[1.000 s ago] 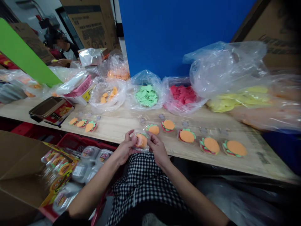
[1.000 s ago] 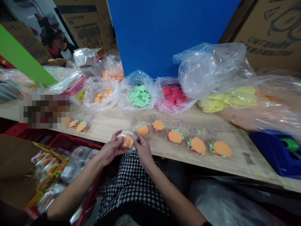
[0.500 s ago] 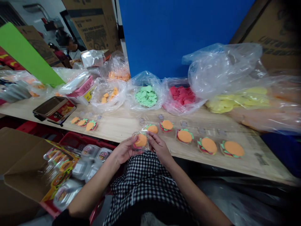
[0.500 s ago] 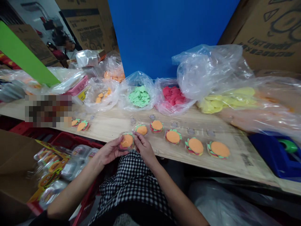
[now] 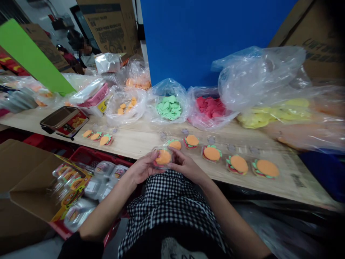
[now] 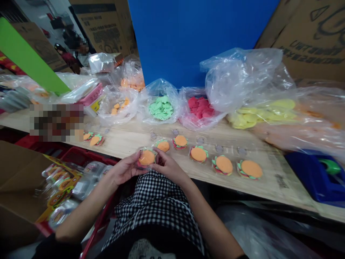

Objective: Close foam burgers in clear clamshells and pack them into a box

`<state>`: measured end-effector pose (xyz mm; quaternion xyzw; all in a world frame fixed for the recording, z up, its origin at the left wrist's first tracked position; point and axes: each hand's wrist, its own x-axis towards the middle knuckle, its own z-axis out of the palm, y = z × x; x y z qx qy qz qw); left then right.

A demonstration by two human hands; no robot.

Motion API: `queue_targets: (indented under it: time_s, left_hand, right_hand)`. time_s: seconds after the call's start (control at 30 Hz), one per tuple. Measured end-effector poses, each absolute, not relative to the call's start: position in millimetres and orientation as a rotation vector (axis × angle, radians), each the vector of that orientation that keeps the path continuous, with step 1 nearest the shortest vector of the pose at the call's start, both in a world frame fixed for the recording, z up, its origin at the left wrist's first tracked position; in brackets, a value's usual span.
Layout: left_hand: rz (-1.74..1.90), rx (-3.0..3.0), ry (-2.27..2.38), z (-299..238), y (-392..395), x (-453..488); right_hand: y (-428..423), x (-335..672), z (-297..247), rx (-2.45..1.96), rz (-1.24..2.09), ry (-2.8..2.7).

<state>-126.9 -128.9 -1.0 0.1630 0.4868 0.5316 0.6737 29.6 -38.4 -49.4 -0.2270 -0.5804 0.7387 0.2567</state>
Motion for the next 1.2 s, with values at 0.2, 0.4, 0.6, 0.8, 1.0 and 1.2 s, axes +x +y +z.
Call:
queue_targets:
  time_s: [0.2,0.4,0.6,0.8,1.0,1.2]
  left_hand:
    - [1.227,0.447,1.156,-1,-130,-114]
    - [1.273,0.456,1.190,-6,-130,-107]
    - [1.287,0.391,1.182,-14,-129,-106]
    - [1.356,0.380,1.244,-18,-126,-104]
    - [1.384,0.447,1.247,-16,-127,-88]
    - [1.348,0.539,1.258,-18,-128,-83]
  right_hand:
    - [-44,27,-52,-0.649,1.824,-1.677]
    - [-46,27,-52,-0.717,1.802,-1.653]
    - [-42,41,-45,-0.594,1.953,-1.733]
    - [-43,44,-46,-0.690,2.096,-1.332]
    - [-44,32,-42,-0.839,1.993,-1.387]
    - [-47,33,-53,-0.779,1.920,-1.349]
